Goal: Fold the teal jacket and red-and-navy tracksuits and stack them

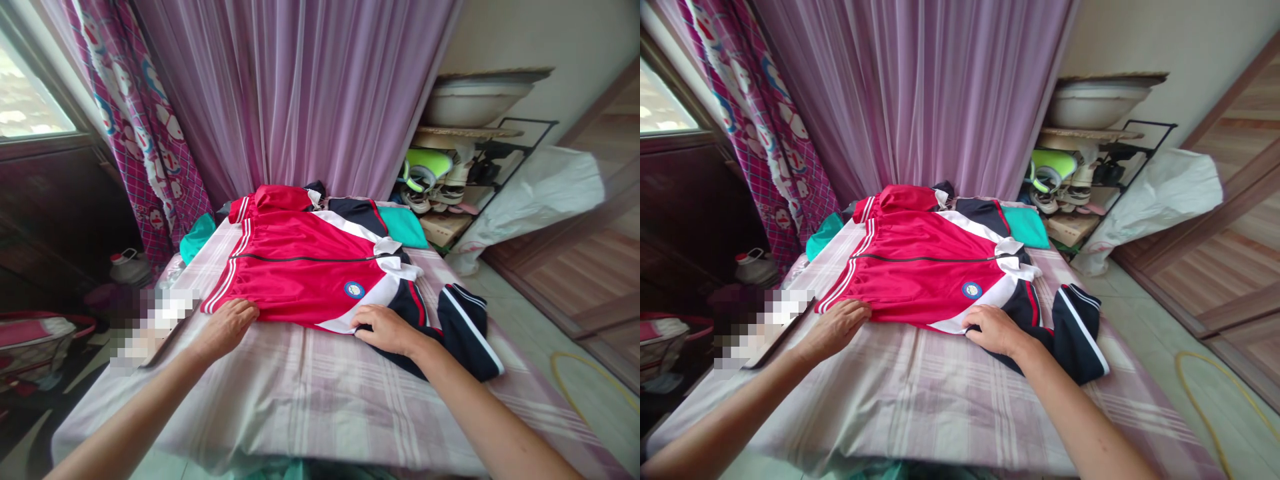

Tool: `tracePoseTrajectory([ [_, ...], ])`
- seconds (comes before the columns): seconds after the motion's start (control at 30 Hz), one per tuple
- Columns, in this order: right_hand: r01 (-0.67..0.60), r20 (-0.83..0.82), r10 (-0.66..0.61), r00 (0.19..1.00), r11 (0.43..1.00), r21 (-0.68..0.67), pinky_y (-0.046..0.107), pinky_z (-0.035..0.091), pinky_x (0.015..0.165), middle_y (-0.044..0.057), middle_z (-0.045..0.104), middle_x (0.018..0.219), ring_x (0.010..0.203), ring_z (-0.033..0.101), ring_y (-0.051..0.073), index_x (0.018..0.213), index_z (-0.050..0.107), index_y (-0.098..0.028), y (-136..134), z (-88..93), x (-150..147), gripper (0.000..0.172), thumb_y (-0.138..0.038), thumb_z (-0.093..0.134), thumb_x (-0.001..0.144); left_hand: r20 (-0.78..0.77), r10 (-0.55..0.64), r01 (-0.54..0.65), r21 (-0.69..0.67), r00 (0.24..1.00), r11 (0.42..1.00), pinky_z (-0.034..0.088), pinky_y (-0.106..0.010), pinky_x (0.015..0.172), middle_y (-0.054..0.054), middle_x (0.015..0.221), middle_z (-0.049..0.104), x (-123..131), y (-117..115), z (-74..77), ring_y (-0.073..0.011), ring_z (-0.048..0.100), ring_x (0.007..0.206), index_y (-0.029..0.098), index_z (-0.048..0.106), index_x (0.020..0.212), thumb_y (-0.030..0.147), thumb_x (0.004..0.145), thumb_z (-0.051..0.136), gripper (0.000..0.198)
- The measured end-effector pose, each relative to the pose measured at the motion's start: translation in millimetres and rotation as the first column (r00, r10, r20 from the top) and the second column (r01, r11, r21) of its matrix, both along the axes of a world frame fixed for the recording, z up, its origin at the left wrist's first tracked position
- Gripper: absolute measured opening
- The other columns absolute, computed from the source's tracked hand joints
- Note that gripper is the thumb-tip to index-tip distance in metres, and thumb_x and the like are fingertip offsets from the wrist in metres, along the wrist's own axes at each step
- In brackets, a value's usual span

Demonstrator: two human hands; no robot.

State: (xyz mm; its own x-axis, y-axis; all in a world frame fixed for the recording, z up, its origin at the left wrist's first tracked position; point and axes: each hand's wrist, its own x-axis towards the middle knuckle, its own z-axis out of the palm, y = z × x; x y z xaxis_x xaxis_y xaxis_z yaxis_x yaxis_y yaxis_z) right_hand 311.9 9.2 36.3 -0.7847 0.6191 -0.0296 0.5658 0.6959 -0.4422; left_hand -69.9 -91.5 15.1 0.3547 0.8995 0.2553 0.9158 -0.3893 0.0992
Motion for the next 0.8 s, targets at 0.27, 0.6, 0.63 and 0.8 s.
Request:
tracePoseTrajectory([
  [0.27,-0.016,0.126,0.019,0.992,0.999,-0.028,0.028,0.044,0.080,0.003,0.074,0.093,0.089,0.064,0.019,0.085,0.076,-0.023,-8.2,3.0,-8.5,0.021,-0.018,0.056,0.080,-0.085,-0.109,0.107,-0.033,0.990,0.994,0.051,-0.035,0.094,-0.011,0.116,0.071,5.1,-24.3,-6.2,-0.0202,0.065,0.108,0.019,0.067,0.103,0.017,0.099,0.037,0.031],
  [0.6,0.108,0.107,-0.106,0.989,0.994,-0.010,0.025,0.040,0.067,0.003,0.073,0.083,0.074,0.062,0.015,0.077,0.073,-0.021,5.2,6.9,-20.7,0.026,-0.023,0.049,0.089,0.022,0.163,-0.154,-0.232,0.986,0.961,0.049,-0.027,0.068,-0.002,0.081,0.071,7.1,-0.7,17.7,-0.0175,0.067,0.074,0.022,0.064,0.094,0.041,0.098,0.039,0.032],
  [0.63,0.128,0.074,-0.130,0.989,0.991,0.024,0.025,0.042,0.069,0.003,0.073,0.086,0.077,0.063,0.016,0.079,0.073,-0.021,8.2,8.6,-27.2,0.027,-0.023,0.049,0.089,0.033,0.197,-0.186,-0.207,0.980,0.960,0.050,-0.027,0.070,-0.003,0.084,0.072,11.4,9.1,19.7,-0.0180,0.068,0.077,0.022,0.065,0.097,0.043,0.099,0.037,0.035],
  [0.8,0.240,-0.087,-0.228,0.970,0.953,0.183,0.035,0.042,0.102,0.008,0.066,0.131,0.119,0.059,0.021,0.124,0.067,-0.025,31.6,-0.8,-62.9,0.036,-0.031,0.045,0.096,0.029,0.242,-0.236,-0.144,0.970,0.961,0.039,-0.045,0.110,-0.010,0.137,0.062,38.6,65.4,13.0,-0.0259,0.055,0.129,0.023,0.062,0.130,0.044,0.101,0.033,0.046],
])
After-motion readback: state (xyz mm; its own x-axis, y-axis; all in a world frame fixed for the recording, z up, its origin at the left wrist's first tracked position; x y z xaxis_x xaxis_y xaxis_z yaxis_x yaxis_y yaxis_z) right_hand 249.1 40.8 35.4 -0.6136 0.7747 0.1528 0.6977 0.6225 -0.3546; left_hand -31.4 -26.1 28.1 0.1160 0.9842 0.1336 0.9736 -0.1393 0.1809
